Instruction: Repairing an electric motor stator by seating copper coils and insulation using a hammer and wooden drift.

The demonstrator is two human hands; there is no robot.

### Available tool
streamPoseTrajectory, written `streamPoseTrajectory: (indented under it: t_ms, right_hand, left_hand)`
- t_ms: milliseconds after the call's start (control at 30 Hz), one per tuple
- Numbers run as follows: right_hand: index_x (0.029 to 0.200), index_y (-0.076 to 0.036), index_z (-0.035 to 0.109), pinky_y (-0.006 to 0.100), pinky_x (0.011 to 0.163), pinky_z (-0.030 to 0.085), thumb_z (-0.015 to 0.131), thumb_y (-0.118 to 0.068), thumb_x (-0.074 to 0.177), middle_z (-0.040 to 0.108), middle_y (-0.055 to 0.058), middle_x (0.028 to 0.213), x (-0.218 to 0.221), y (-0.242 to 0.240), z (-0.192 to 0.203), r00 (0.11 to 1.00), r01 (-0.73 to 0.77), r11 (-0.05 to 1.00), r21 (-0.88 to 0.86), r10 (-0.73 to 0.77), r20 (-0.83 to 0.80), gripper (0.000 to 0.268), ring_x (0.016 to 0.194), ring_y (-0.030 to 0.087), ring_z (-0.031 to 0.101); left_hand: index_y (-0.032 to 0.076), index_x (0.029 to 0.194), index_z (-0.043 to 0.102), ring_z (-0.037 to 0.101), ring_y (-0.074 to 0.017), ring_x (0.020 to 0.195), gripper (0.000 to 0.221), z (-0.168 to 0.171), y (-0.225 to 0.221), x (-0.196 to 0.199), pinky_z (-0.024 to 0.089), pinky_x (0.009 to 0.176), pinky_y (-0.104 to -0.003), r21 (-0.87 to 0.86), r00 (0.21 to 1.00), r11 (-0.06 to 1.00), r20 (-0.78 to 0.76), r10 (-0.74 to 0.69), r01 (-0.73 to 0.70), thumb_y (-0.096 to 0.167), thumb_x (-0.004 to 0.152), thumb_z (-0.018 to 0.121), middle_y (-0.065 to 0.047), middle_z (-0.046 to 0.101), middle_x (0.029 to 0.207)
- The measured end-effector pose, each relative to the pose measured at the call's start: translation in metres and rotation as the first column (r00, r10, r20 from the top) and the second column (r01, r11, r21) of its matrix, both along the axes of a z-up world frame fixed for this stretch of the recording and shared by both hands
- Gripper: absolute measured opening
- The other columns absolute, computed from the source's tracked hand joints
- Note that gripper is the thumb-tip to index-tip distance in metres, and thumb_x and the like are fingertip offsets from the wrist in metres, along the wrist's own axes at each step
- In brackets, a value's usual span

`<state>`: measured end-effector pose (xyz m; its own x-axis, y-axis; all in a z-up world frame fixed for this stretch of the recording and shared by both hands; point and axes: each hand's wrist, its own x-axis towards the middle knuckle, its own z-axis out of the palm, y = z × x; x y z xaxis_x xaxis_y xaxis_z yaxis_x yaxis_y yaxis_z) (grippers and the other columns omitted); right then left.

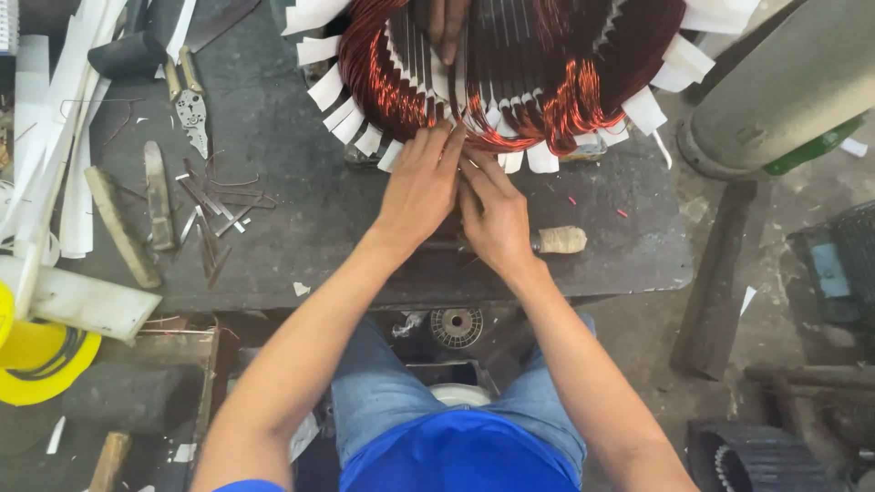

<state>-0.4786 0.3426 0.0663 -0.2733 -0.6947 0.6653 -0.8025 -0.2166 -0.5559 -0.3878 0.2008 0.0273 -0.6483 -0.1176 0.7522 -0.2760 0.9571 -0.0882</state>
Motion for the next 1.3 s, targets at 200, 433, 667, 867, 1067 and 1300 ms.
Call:
streamPoseTrajectory:
  t_ms: [200, 433, 667, 867, 1067, 1300]
  right_hand:
    - [0.129, 0.008, 0.075, 0.052, 0.095, 0.064, 0.066, 0.006, 0.103, 0.074, 0.026, 0.130, -0.010, 0.002, -0.012, 0.995, 0.065, 0.997, 0.045, -0.061, -0.076, 0.027, 0.115, 0.046, 0.075]
    - [0.158, -0.001, 0.051, 0.060, 0.109, 0.058, 0.060, 0.003, 0.104, 0.048, 0.021, 0.167, -0.011, -0.013, -0.025, 0.985, 0.126, 0.970, 0.210, -0.096, -0.146, 0.056, 0.138, 0.047, 0.061]
    - [0.162, -0.006, 0.041, 0.061, 0.112, 0.055, 0.059, -0.008, 0.111, 0.063, 0.021, 0.151, -0.015, -0.040, -0.033, 0.971, 0.223, 0.953, 0.205, -0.236, 0.043, 0.055, 0.139, 0.043, 0.063]
    - [0.139, -0.015, 0.068, 0.043, 0.086, 0.065, 0.064, -0.009, 0.107, 0.077, 0.002, 0.119, -0.041, -0.051, -0.067, 0.949, 0.310, 0.950, 0.047, -0.306, -0.081, 0.033, 0.111, 0.027, 0.079]
    - [0.139, -0.015, 0.073, 0.046, 0.085, 0.066, 0.068, -0.006, 0.099, 0.073, 0.001, 0.114, -0.031, -0.051, -0.053, 0.939, 0.327, 0.940, 0.102, -0.310, -0.151, 0.041, 0.110, 0.030, 0.077]
    - [0.150, 0.004, 0.061, 0.059, 0.109, 0.056, 0.060, 0.011, 0.091, 0.063, 0.026, 0.150, -0.009, -0.049, -0.015, 0.978, 0.198, 0.961, 0.194, -0.206, 0.022, 0.059, 0.136, 0.049, 0.063]
  left_hand:
    - [-0.002, 0.143, 0.064, 0.058, -0.0363, 0.113, 0.050, -0.011, -0.001, -0.026, 0.047, 0.085, -0.043, 0.094, 0.996, 0.991, 0.023, 0.088, -0.090, -0.003, 0.093, 0.071, -0.022, 0.058, 0.132]
    - [0.001, 0.142, 0.065, 0.056, -0.0345, 0.132, 0.043, -0.014, 0.003, -0.023, 0.047, 0.104, -0.044, 0.030, 0.987, 0.987, -0.028, 0.159, -0.158, 0.001, 0.099, 0.065, -0.021, 0.059, 0.142]
    - [-0.002, 0.152, 0.053, 0.063, -0.0360, 0.129, 0.054, -0.014, 0.002, -0.017, 0.047, 0.110, -0.045, 0.160, 0.992, 0.984, -0.079, 0.097, -0.083, -0.004, 0.099, 0.061, -0.023, 0.067, 0.133]
    - [-0.003, 0.150, 0.053, 0.060, -0.0368, 0.139, 0.055, -0.013, 0.003, -0.019, 0.039, 0.119, -0.050, 0.211, 0.989, 0.977, -0.135, 0.066, -0.037, -0.008, 0.096, 0.061, -0.023, 0.075, 0.126]
    - [-0.003, 0.151, 0.053, 0.050, -0.0364, 0.152, 0.055, -0.019, 0.003, -0.017, 0.032, 0.128, -0.051, 0.260, 0.993, 0.965, -0.093, 0.068, -0.042, -0.007, 0.097, 0.061, -0.025, 0.074, 0.136]
    - [-0.001, 0.151, 0.054, 0.047, -0.0362, 0.154, 0.051, -0.020, 0.002, -0.015, 0.032, 0.129, -0.051, 0.296, 0.994, 0.955, -0.086, 0.064, -0.035, -0.007, 0.101, 0.059, -0.024, 0.073, 0.140]
